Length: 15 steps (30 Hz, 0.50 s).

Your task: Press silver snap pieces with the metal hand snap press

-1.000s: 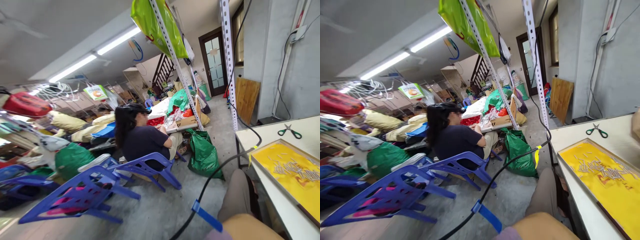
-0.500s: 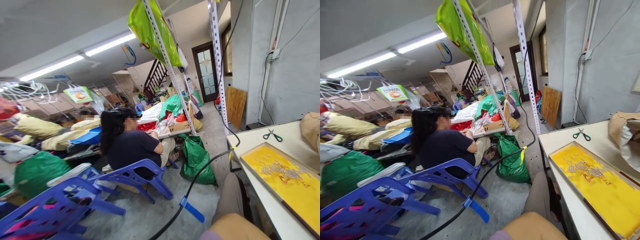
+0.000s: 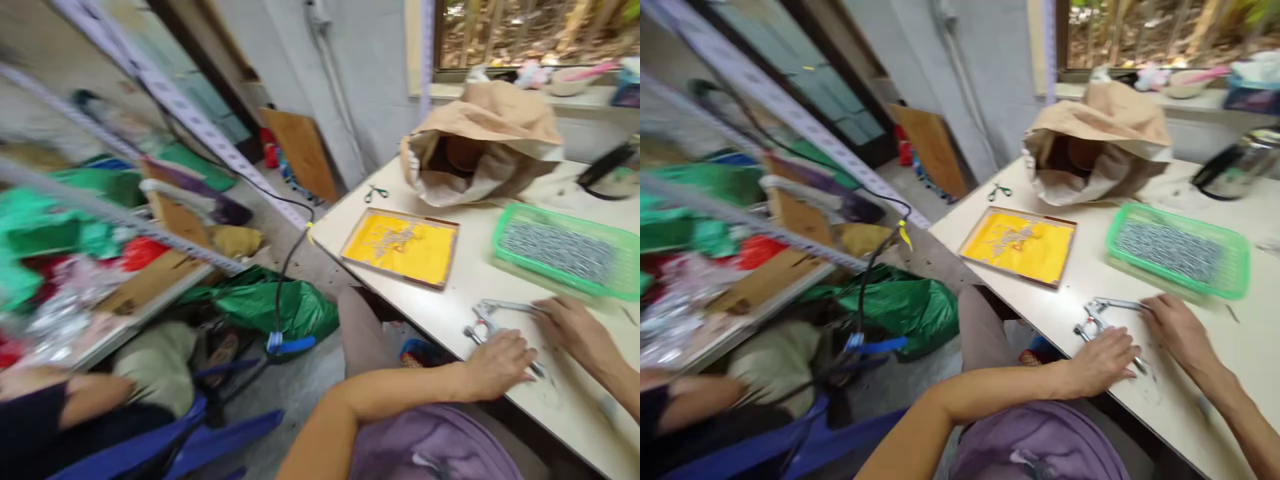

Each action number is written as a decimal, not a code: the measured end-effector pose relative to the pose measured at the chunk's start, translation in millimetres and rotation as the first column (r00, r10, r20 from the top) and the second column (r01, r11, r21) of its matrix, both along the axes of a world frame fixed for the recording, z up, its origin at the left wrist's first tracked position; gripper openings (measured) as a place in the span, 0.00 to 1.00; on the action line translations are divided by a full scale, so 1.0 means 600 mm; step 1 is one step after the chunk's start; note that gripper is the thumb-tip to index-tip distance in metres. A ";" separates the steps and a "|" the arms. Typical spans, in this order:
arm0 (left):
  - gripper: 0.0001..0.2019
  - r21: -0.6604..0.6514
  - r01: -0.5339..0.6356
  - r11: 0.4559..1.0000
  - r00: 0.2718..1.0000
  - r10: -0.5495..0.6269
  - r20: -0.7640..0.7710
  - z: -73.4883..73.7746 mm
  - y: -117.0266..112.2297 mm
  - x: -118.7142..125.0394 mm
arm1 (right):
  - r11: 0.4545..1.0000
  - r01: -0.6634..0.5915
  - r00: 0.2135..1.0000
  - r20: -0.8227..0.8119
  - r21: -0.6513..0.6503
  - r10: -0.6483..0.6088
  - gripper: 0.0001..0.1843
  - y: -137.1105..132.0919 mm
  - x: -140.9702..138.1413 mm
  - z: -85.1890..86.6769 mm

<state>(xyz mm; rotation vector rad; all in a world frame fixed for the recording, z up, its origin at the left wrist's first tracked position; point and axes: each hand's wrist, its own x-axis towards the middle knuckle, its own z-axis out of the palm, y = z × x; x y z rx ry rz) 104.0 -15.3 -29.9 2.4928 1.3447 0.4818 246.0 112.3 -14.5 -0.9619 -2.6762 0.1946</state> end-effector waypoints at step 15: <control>0.10 0.257 -0.487 0.835 0.864 0.503 0.006 0.028 -0.037 -0.227 | 0.894 -0.446 0.887 -0.116 0.038 0.447 0.14 -0.061 -0.118 0.001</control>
